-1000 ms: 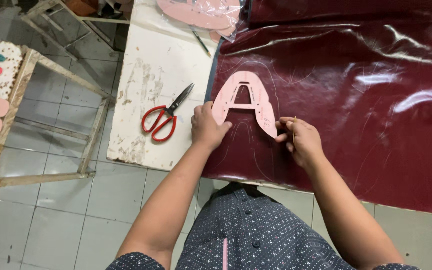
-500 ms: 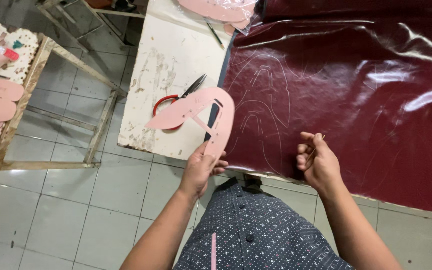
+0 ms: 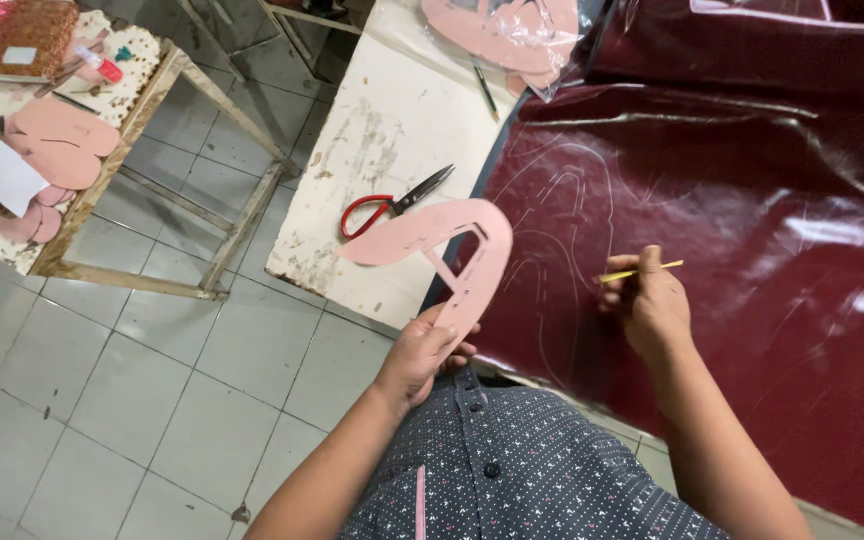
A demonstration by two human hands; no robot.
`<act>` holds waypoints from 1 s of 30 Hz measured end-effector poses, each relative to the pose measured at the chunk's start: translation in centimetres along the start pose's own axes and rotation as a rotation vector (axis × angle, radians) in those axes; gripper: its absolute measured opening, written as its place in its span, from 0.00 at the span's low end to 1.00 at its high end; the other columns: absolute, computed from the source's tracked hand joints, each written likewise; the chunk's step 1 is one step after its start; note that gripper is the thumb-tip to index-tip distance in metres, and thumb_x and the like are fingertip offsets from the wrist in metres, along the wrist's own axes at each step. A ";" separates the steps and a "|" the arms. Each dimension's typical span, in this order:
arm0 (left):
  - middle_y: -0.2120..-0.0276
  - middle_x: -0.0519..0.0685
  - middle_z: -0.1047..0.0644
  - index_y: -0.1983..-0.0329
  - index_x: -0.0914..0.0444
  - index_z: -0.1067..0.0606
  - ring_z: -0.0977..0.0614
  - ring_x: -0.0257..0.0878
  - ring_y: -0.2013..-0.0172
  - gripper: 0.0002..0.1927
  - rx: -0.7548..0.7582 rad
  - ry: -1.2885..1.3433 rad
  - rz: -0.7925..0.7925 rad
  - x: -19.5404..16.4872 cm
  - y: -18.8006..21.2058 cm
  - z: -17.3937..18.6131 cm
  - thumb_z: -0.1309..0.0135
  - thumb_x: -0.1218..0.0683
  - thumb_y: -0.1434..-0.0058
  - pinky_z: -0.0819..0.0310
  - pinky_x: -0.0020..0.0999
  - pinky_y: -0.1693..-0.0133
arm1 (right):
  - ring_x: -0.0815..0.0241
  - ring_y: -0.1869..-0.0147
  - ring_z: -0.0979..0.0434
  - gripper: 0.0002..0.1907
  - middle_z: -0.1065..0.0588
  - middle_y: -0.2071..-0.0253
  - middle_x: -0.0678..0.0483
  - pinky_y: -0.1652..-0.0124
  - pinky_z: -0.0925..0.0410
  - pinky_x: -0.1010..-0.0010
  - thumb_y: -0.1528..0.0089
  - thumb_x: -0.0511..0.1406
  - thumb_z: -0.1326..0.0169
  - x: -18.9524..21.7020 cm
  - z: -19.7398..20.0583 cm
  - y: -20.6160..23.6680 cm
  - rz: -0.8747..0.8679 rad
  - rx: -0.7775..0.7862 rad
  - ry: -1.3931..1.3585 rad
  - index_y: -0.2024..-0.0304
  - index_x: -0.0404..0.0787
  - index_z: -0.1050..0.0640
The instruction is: The person aligns a pink shoe pattern piece on a maroon sheet, holds it steady, and traces around its edges with a pen. They briefly pick up a small paper slip from the table, reposition the pattern piece, and continue tracing the outline onto the material.
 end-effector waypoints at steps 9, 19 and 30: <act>0.55 0.52 0.19 0.42 0.66 0.26 0.20 0.35 0.63 0.17 -0.172 0.035 -0.076 -0.1 -1.5 1.5 0.52 0.60 0.34 0.23 0.30 0.63 | 0.64 0.61 0.22 0.08 0.21 0.61 0.49 0.59 0.27 0.74 0.33 0.29 0.44 4.6 -3.8 -5.3 0.297 0.080 0.228 0.52 0.32 0.21; 0.56 0.50 0.18 0.44 0.66 0.23 0.18 0.34 0.61 0.16 -0.141 -0.044 -0.093 -3.8 -4.0 5.3 0.50 0.60 0.34 0.22 0.29 0.59 | 0.68 0.65 0.22 0.05 0.21 0.65 0.53 0.61 0.27 0.77 0.35 0.28 0.41 6.3 -7.1 -11.5 0.541 -0.040 0.274 0.60 0.33 0.24; 0.55 0.51 0.18 0.41 0.67 0.24 0.16 0.36 0.57 0.19 -0.047 -0.113 0.022 -4.4 -6.4 8.4 0.50 0.60 0.35 0.18 0.30 0.59 | 0.72 0.65 0.23 0.06 0.21 0.65 0.57 0.63 0.28 0.79 0.35 0.30 0.38 5.5 -8.3 -15.1 0.590 -0.199 0.449 0.63 0.38 0.23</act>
Point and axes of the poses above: each hand's wrist, its own y-axis away from the middle knuckle, its own z-axis out of the back of the hand, x = y × z, the point moved 5 cm from there along -y, towards the middle knuckle
